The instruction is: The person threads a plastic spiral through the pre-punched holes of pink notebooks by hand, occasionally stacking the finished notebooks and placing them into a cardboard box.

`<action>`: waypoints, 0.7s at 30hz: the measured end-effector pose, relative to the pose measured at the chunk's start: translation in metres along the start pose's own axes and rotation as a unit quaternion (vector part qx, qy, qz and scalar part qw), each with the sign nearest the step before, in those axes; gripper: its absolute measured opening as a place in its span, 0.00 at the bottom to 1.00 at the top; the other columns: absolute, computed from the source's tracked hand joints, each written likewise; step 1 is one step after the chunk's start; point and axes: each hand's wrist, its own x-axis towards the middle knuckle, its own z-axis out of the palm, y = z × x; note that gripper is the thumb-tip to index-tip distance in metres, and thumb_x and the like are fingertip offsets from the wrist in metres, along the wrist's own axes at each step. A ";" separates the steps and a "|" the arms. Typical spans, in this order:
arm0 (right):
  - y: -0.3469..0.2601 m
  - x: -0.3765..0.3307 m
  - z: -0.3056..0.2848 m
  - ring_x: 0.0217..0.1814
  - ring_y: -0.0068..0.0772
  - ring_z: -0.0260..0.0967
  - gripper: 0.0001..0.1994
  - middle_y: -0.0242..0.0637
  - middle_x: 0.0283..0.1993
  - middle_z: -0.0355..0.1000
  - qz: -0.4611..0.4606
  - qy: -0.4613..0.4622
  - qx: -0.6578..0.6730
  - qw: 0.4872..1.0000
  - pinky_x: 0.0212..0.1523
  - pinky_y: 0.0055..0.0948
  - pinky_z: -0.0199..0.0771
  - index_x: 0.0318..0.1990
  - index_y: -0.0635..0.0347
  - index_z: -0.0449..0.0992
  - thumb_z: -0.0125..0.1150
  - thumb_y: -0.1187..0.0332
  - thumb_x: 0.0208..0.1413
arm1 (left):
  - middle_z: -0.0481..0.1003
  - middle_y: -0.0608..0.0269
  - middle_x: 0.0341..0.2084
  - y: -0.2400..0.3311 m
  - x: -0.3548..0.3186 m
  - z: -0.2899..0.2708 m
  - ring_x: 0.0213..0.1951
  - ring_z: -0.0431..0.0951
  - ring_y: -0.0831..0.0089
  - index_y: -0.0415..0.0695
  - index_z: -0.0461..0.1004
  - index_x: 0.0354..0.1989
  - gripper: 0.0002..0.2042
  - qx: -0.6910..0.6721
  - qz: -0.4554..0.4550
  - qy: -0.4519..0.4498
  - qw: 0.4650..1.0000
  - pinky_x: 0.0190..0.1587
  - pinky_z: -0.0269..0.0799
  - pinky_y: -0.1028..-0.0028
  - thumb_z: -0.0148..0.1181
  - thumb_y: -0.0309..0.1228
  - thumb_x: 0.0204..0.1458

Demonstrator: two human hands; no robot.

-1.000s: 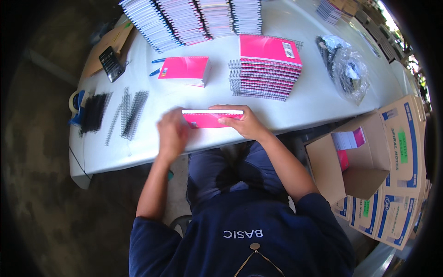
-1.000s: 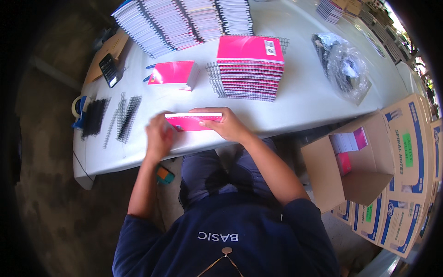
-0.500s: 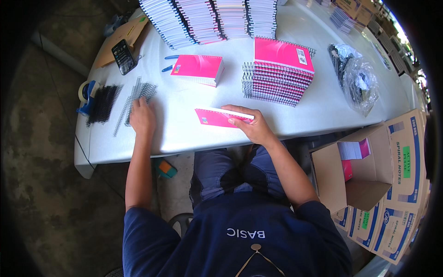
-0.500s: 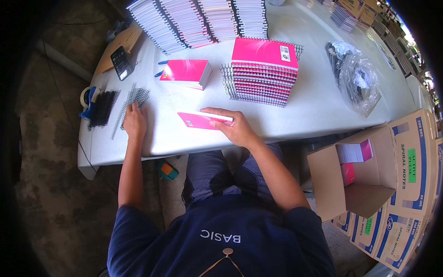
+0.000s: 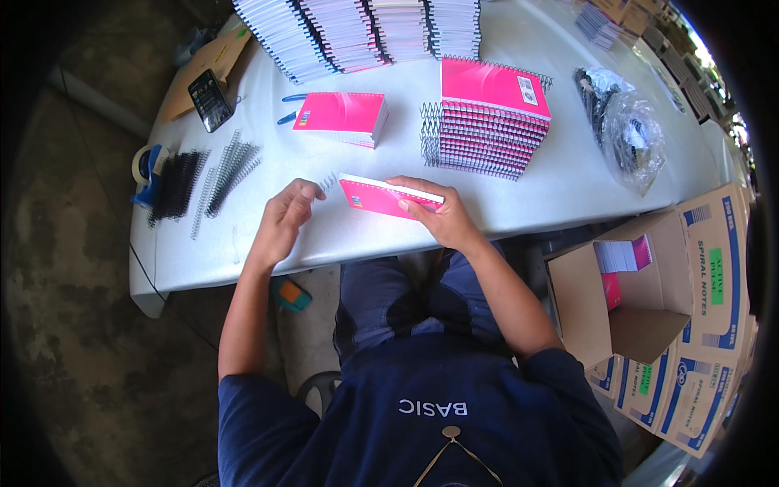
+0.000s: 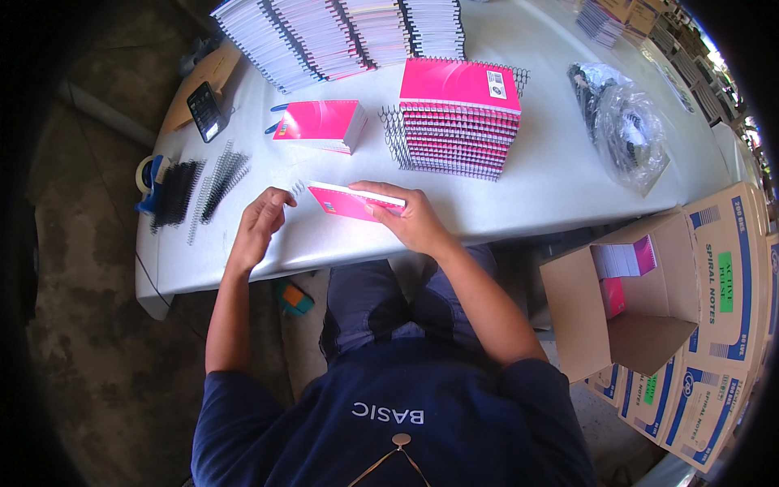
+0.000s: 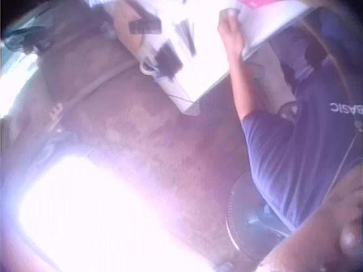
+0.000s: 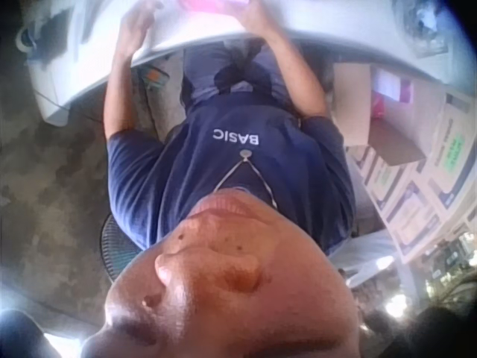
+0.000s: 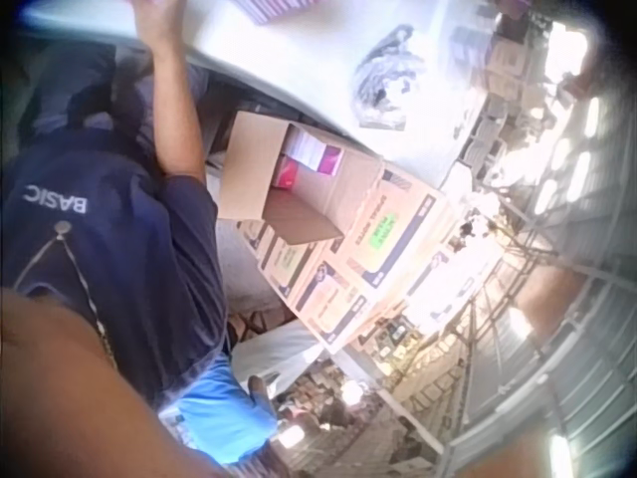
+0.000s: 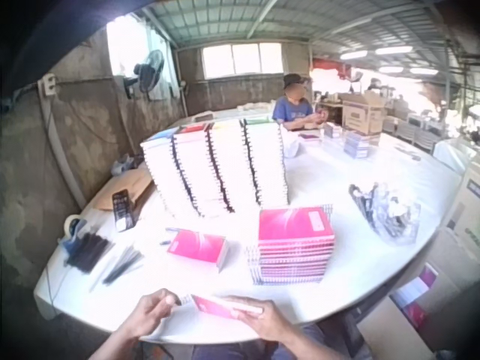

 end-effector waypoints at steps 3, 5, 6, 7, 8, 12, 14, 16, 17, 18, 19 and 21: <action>-0.002 0.001 0.003 0.44 0.17 0.66 0.17 0.33 0.46 0.74 0.001 0.001 -0.002 1.000 0.47 0.19 0.66 0.52 0.58 0.72 0.54 0.77 0.54 | 0.63 0.70 0.19 -0.006 -0.001 0.005 0.24 0.59 0.82 0.39 0.70 0.29 0.18 0.039 0.011 0.012 0.999 0.29 0.58 0.80 0.45 0.43 0.60; -0.002 0.001 0.003 0.44 0.17 0.66 0.17 0.33 0.46 0.74 0.006 0.002 0.000 1.000 0.47 0.19 0.66 0.52 0.58 0.72 0.54 0.77 0.54 | 0.63 0.70 0.17 -0.007 0.002 0.005 0.22 0.58 0.82 0.38 0.70 0.27 0.20 0.064 0.008 0.018 0.998 0.27 0.57 0.80 0.44 0.43 0.60; -0.002 0.001 0.003 0.43 0.17 0.66 0.17 0.33 0.46 0.74 0.009 0.002 0.001 1.000 0.47 0.19 0.66 0.52 0.57 0.72 0.54 0.78 0.54 | 0.63 0.70 0.15 -0.006 0.003 0.006 0.20 0.58 0.81 0.38 0.70 0.26 0.21 0.069 0.005 0.026 0.997 0.25 0.57 0.80 0.44 0.44 0.60; -0.002 0.001 0.003 0.43 0.17 0.66 0.17 0.34 0.45 0.74 0.002 0.001 -0.006 1.000 0.47 0.19 0.66 0.52 0.57 0.72 0.54 0.78 0.54 | 0.62 0.69 0.14 -0.005 0.005 0.006 0.19 0.58 0.81 0.38 0.70 0.25 0.22 0.075 0.002 0.032 0.997 0.24 0.57 0.80 0.43 0.44 0.61; -0.003 0.001 0.003 0.43 0.17 0.67 0.17 0.34 0.45 0.75 -0.004 0.000 -0.013 1.000 0.46 0.19 0.67 0.51 0.57 0.73 0.53 0.78 0.53 | 0.61 0.70 0.12 -0.002 0.008 0.005 0.17 0.57 0.82 0.39 0.69 0.23 0.22 0.063 -0.027 0.016 0.998 0.22 0.55 0.80 0.42 0.45 0.61; -0.002 0.000 0.003 0.41 0.17 0.68 0.16 0.35 0.44 0.75 -0.016 0.014 -0.028 0.999 0.45 0.18 0.67 0.50 0.56 0.74 0.54 0.79 0.53 | 0.59 0.70 0.08 0.010 0.013 -0.003 0.12 0.55 0.83 0.42 0.67 0.19 0.24 -0.006 -0.114 -0.060 0.992 0.15 0.49 0.80 0.41 0.49 0.60; -0.003 -0.001 0.004 0.41 0.17 0.68 0.17 0.35 0.44 0.75 -0.014 0.019 -0.027 0.999 0.45 0.19 0.68 0.50 0.56 0.74 0.54 0.80 0.52 | 0.58 0.70 0.07 0.017 0.012 -0.006 0.10 0.54 0.82 0.43 0.67 0.18 0.25 -0.022 -0.144 -0.079 0.986 0.13 0.48 0.79 0.42 0.50 0.59; -0.003 -0.001 0.004 0.42 0.17 0.69 0.17 0.36 0.45 0.75 -0.013 0.022 -0.024 0.999 0.46 0.19 0.68 0.50 0.57 0.74 0.54 0.81 0.52 | 0.58 0.70 0.07 0.016 0.014 -0.005 0.10 0.54 0.82 0.43 0.67 0.19 0.24 -0.030 -0.148 -0.080 0.985 0.13 0.48 0.80 0.43 0.50 0.59; -0.004 0.000 0.005 0.42 0.17 0.69 0.17 0.36 0.45 0.75 -0.013 0.022 -0.021 0.999 0.46 0.20 0.69 0.49 0.57 0.74 0.54 0.81 0.51 | 0.58 0.70 0.07 0.015 0.015 -0.005 0.10 0.54 0.82 0.43 0.67 0.19 0.24 -0.034 -0.150 -0.081 0.985 0.13 0.48 0.80 0.43 0.50 0.58; -0.005 -0.001 0.005 0.43 0.18 0.69 0.17 0.36 0.45 0.75 -0.012 0.023 -0.018 0.999 0.47 0.20 0.69 0.49 0.57 0.74 0.54 0.81 0.51 | 0.59 0.70 0.08 0.015 0.016 -0.006 0.11 0.55 0.82 0.42 0.68 0.20 0.24 -0.059 -0.172 -0.074 0.980 0.14 0.49 0.80 0.44 0.50 0.59; -0.004 -0.001 0.004 0.43 0.18 0.69 0.16 0.36 0.45 0.75 -0.020 0.016 -0.026 0.999 0.47 0.20 0.68 0.49 0.59 0.74 0.55 0.80 0.52 | 0.60 0.69 0.08 0.015 0.019 -0.007 0.11 0.56 0.81 0.41 0.68 0.21 0.24 -0.084 -0.193 -0.068 0.975 0.14 0.50 0.80 0.44 0.49 0.59; -0.001 -0.002 0.002 0.44 0.20 0.69 0.14 0.37 0.45 0.75 -0.035 0.002 -0.040 0.999 0.48 0.21 0.67 0.49 0.63 0.73 0.56 0.77 0.54 | 0.62 0.68 0.10 0.015 0.023 -0.010 0.12 0.58 0.81 0.41 0.69 0.23 0.22 -0.119 -0.202 -0.061 0.970 0.16 0.52 0.80 0.46 0.48 0.58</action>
